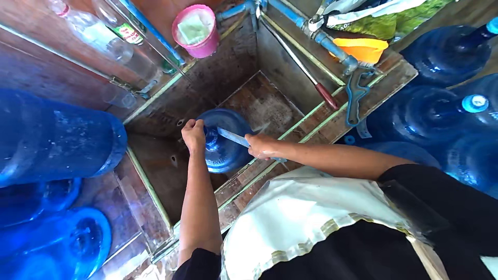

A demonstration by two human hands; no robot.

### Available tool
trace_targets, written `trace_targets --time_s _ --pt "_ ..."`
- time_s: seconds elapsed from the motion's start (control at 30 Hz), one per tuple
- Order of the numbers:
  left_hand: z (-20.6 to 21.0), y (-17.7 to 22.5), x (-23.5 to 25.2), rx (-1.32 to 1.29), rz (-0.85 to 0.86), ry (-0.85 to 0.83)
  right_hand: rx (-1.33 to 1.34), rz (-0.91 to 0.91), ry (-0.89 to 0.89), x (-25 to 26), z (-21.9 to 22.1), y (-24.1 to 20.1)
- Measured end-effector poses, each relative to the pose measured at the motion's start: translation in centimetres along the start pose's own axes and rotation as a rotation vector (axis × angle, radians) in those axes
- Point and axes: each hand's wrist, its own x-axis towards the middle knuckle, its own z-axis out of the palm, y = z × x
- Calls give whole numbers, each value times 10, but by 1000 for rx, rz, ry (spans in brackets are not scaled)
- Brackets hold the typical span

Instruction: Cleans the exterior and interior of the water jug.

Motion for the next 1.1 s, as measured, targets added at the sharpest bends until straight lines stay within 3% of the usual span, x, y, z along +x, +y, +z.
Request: trace_targets --time_s 0.23,0.33,0.67,0.83,0.97,1.1 --pt "-1 1 -5 29 17 8 241 -37 50 -9 4 16" --pt "0 2 -4 8 15 16 349 -90 -19 -11 -1 13" --pt "0 2 -3 -7 -1 10 465 -54 -52 -4 2 5" --pt "-2 0 0 -3 -6 -23 360 -52 -89 -5 -9 3" --pt "-3 1 1 -5 8 -43 87 -13 -54 -3 -14 -4" --pt "-5 -2 2 -9 34 -68 65 -7 -12 3 -1 3"
